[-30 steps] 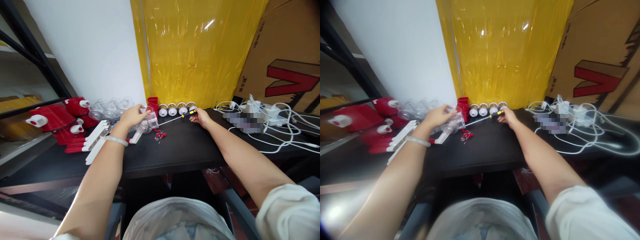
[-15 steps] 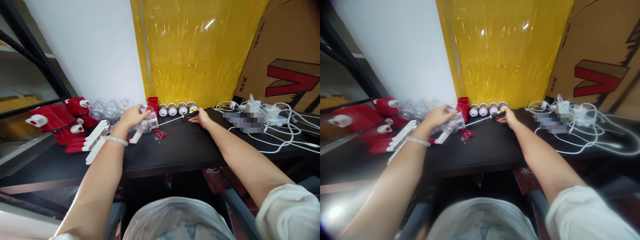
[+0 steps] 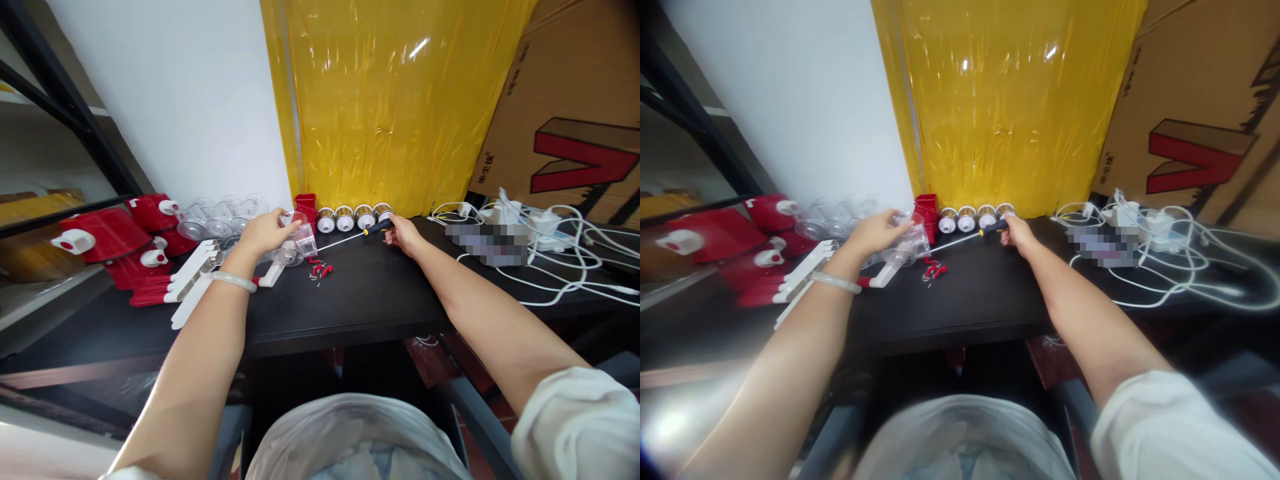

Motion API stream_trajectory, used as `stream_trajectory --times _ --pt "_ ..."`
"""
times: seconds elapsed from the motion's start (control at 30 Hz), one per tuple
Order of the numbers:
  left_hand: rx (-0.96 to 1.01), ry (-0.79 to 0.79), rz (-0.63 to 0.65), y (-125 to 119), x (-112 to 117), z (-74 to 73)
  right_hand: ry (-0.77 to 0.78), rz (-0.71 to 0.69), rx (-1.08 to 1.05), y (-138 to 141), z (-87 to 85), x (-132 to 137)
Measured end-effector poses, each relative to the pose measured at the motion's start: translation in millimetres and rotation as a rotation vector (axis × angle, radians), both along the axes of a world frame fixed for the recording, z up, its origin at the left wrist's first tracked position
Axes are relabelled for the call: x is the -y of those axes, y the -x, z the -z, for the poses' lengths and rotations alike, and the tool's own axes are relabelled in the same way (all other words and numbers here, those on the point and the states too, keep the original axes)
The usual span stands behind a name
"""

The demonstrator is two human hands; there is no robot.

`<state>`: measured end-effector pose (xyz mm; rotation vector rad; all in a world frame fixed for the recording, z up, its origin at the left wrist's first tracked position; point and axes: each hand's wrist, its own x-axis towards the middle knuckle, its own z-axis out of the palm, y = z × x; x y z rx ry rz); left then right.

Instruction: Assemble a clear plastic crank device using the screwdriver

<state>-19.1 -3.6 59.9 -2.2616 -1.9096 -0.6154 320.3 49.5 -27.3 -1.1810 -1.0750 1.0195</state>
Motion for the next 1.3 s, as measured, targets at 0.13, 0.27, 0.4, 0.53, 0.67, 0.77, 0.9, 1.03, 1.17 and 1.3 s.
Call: stream_trajectory --times 0.13,0.27,0.4,0.53,0.67,0.77,0.9,1.03,1.17,1.3 --pt "-0.003 0.002 -0.001 0.5 -0.5 0.4 -0.040 0.005 0.079 -1.0 2.9 1.0" --pt "-0.015 -0.007 0.003 -0.4 0.9 -0.1 -0.053 0.067 0.179 -1.4 4.7 0.5" --pt "-0.010 -0.003 0.006 -0.3 0.7 0.0 -0.010 0.106 0.187 0.9 2.0 -1.7" --pt "-0.007 -0.006 0.009 0.0 0.2 0.3 0.092 0.062 0.045 6.2 -4.8 -0.1" --pt "-0.009 0.001 0.005 -1.0 1.6 -0.5 0.073 0.015 -0.051 9.8 -9.8 5.9" --pt "-0.013 0.001 0.000 -1.7 2.4 -1.1 0.059 -0.001 -0.052 9.5 -10.5 9.1" --pt "-0.009 -0.001 0.000 -1.5 2.2 -1.0 0.045 -0.024 -0.005 7.1 -8.9 9.8" --pt "-0.008 -0.005 0.008 -0.9 2.1 -0.7 0.023 -0.017 0.029 5.0 -6.0 8.0" --pt "0.003 0.000 0.005 -0.4 1.2 -0.4 0.005 -0.016 0.052 2.6 -1.2 3.5" --pt "0.001 -0.001 0.002 -0.3 0.7 -0.3 -0.045 -0.004 0.075 -0.8 4.6 -1.8"
